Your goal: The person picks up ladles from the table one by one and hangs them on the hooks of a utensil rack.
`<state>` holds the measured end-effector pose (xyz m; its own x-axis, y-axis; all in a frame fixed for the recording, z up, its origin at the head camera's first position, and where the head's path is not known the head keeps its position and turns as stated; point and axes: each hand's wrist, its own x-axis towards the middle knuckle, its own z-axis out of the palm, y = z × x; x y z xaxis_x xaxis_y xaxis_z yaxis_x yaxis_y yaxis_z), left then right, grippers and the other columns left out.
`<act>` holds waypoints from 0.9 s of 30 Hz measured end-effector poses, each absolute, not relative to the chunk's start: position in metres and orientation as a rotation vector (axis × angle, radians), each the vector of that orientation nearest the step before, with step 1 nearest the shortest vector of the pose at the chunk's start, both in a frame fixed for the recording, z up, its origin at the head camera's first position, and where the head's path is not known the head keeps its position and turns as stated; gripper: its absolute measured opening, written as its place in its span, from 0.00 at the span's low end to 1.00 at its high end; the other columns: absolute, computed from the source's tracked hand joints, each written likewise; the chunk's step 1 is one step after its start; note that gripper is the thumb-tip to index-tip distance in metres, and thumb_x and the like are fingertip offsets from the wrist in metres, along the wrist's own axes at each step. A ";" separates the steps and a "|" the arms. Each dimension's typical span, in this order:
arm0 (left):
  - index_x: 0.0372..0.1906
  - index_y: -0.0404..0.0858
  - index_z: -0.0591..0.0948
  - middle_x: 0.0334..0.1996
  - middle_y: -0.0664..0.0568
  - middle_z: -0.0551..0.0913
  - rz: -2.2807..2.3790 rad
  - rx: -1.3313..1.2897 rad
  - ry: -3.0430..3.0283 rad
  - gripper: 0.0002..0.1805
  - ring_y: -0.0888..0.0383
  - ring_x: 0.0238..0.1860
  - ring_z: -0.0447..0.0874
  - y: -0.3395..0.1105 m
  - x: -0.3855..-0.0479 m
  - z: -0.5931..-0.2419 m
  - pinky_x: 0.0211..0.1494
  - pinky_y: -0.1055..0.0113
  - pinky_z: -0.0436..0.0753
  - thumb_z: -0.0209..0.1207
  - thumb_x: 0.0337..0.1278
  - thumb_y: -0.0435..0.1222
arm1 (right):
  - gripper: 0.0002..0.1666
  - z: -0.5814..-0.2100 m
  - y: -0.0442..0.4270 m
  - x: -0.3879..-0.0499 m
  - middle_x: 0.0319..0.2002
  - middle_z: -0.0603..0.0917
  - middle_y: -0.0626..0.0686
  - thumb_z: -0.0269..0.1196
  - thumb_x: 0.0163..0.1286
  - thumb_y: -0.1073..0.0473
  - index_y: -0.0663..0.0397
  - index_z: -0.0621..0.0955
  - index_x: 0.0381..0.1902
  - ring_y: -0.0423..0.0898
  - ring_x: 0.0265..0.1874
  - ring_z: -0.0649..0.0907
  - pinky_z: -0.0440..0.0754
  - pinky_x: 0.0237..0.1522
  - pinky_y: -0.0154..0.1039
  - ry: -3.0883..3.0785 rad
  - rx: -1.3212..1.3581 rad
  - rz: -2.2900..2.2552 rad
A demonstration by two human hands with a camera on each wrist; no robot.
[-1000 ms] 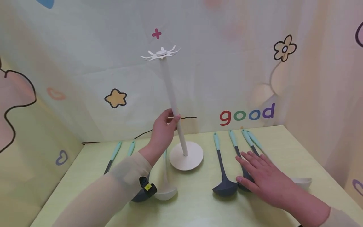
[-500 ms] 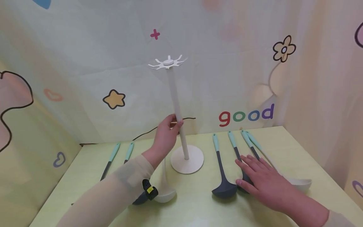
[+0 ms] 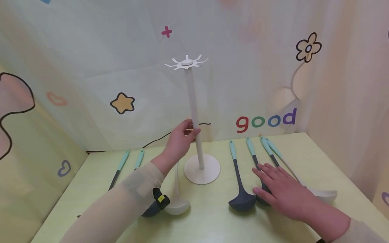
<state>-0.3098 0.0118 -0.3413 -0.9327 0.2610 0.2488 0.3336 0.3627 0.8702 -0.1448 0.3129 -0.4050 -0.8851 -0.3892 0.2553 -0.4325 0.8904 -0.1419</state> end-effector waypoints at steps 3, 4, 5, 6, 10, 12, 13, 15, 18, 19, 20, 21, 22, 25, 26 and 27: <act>0.61 0.48 0.76 0.50 0.59 0.80 -1.649 -0.558 -2.572 0.19 0.60 0.52 0.80 0.011 -0.311 -0.338 0.51 0.65 0.82 0.59 0.69 0.45 | 0.36 -0.400 0.313 -0.149 0.70 0.68 0.59 0.56 0.75 0.41 0.53 0.68 0.72 0.63 0.70 0.65 0.29 0.73 0.34 -2.880 0.615 0.300; 0.61 0.48 0.76 0.50 0.58 0.80 -1.647 -0.563 -2.581 0.19 0.60 0.52 0.80 0.011 -0.312 -0.337 0.51 0.65 0.82 0.59 0.69 0.45 | 0.36 -0.399 0.314 -0.150 0.70 0.68 0.60 0.56 0.75 0.41 0.54 0.68 0.72 0.63 0.70 0.65 0.31 0.74 0.37 -2.892 0.616 0.298; 0.61 0.48 0.76 0.50 0.58 0.80 -1.644 -0.570 -2.586 0.19 0.59 0.52 0.80 0.011 -0.312 -0.336 0.51 0.65 0.82 0.59 0.69 0.45 | 0.36 -0.397 0.314 -0.152 0.70 0.68 0.60 0.55 0.75 0.41 0.55 0.68 0.72 0.63 0.70 0.65 0.33 0.75 0.41 -2.909 0.608 0.308; 0.61 0.48 0.76 0.50 0.58 0.79 -1.636 -0.574 -2.594 0.19 0.59 0.52 0.80 0.012 -0.312 -0.335 0.51 0.66 0.82 0.59 0.69 0.45 | 0.36 -0.394 0.314 -0.154 0.70 0.68 0.61 0.55 0.76 0.41 0.56 0.68 0.71 0.64 0.70 0.64 0.37 0.76 0.46 -2.921 0.602 0.314; 0.60 0.48 0.76 0.50 0.57 0.79 -1.618 -0.584 -2.607 0.18 0.59 0.52 0.80 0.012 -0.314 -0.334 0.50 0.65 0.82 0.59 0.69 0.45 | 0.36 -0.383 0.315 -0.163 0.69 0.69 0.63 0.54 0.75 0.39 0.58 0.70 0.70 0.65 0.68 0.66 0.59 0.69 0.61 -2.976 0.541 0.309; 0.61 0.48 0.76 0.50 0.58 0.79 -1.616 -0.583 -2.612 0.18 0.59 0.51 0.80 0.012 -0.315 -0.335 0.50 0.65 0.82 0.59 0.69 0.45 | 0.38 -0.376 0.315 -0.169 0.68 0.70 0.64 0.54 0.74 0.37 0.58 0.71 0.69 0.66 0.67 0.68 0.66 0.63 0.64 -3.014 0.486 0.304; 0.61 0.48 0.76 0.50 0.57 0.79 -1.622 -0.584 -2.612 0.18 0.59 0.51 0.80 0.012 -0.316 -0.335 0.50 0.65 0.82 0.59 0.69 0.45 | 0.39 -0.373 0.316 -0.172 0.68 0.70 0.65 0.54 0.74 0.36 0.59 0.71 0.69 0.67 0.67 0.68 0.68 0.61 0.65 -3.035 0.455 0.294; 0.61 0.48 0.76 0.50 0.57 0.79 -1.628 -0.584 -2.613 0.18 0.59 0.50 0.80 0.012 -0.317 -0.335 0.49 0.65 0.83 0.58 0.70 0.45 | 0.40 -0.365 0.318 -0.180 0.66 0.71 0.68 0.54 0.74 0.35 0.61 0.71 0.68 0.69 0.65 0.70 0.70 0.59 0.66 -3.065 0.413 0.280; 0.61 0.47 0.75 0.50 0.57 0.78 -1.630 -0.582 -2.617 0.18 0.60 0.50 0.81 0.011 -0.319 -0.335 0.49 0.65 0.83 0.59 0.70 0.45 | 0.39 -0.354 0.323 -0.194 0.62 0.74 0.69 0.55 0.73 0.36 0.63 0.73 0.66 0.69 0.62 0.72 0.72 0.57 0.66 -3.082 0.355 0.261; 0.60 0.47 0.75 0.49 0.57 0.78 -1.630 -0.583 -2.616 0.18 0.60 0.49 0.81 0.010 -0.319 -0.335 0.49 0.65 0.83 0.58 0.70 0.45 | 0.37 -0.350 0.325 -0.199 0.60 0.76 0.70 0.55 0.74 0.38 0.64 0.74 0.64 0.69 0.60 0.74 0.73 0.55 0.65 -3.080 0.343 0.254; 0.60 0.47 0.75 0.49 0.57 0.78 -1.628 -0.584 -2.618 0.18 0.60 0.49 0.80 0.010 -0.320 -0.335 0.49 0.65 0.83 0.58 0.70 0.45 | 0.36 -0.347 0.328 -0.204 0.58 0.77 0.70 0.56 0.73 0.39 0.65 0.75 0.63 0.68 0.58 0.76 0.74 0.53 0.64 -3.079 0.333 0.246; 0.59 0.47 0.75 0.49 0.57 0.78 -1.630 -0.587 -2.616 0.17 0.60 0.49 0.81 0.009 -0.320 -0.335 0.49 0.65 0.83 0.58 0.70 0.45 | 0.34 -0.344 0.330 -0.209 0.56 0.79 0.69 0.57 0.73 0.41 0.65 0.75 0.61 0.68 0.56 0.77 0.76 0.51 0.63 -3.081 0.317 0.240; 0.59 0.47 0.75 0.49 0.57 0.78 -1.633 -0.588 -2.616 0.17 0.60 0.49 0.81 0.009 -0.321 -0.335 0.49 0.65 0.83 0.58 0.70 0.45 | 0.33 -0.341 0.333 -0.214 0.53 0.80 0.68 0.58 0.73 0.43 0.66 0.76 0.60 0.67 0.53 0.79 0.77 0.49 0.62 -3.085 0.299 0.236; 0.56 0.48 0.75 0.48 0.58 0.78 -1.640 -0.590 -2.612 0.15 0.60 0.49 0.81 0.008 -0.321 -0.335 0.49 0.64 0.83 0.58 0.69 0.46 | 0.29 -0.336 0.342 -0.229 0.44 0.84 0.65 0.59 0.71 0.47 0.68 0.77 0.56 0.63 0.44 0.83 0.80 0.42 0.59 -3.108 0.265 0.231; 0.55 0.48 0.75 0.48 0.58 0.78 -1.642 -0.591 -2.611 0.15 0.60 0.48 0.81 0.008 -0.321 -0.335 0.48 0.63 0.83 0.58 0.69 0.46 | 0.29 -0.336 0.346 -0.234 0.42 0.84 0.64 0.60 0.71 0.48 0.69 0.77 0.55 0.62 0.42 0.83 0.80 0.41 0.59 -3.119 0.256 0.230; 0.55 0.48 0.75 0.48 0.58 0.78 -1.646 -0.592 -2.609 0.14 0.60 0.48 0.81 0.009 -0.321 -0.335 0.48 0.63 0.83 0.59 0.69 0.45 | 0.29 -0.336 0.350 -0.238 0.41 0.84 0.64 0.59 0.71 0.48 0.70 0.77 0.55 0.61 0.41 0.84 0.80 0.40 0.58 -3.132 0.245 0.224</act>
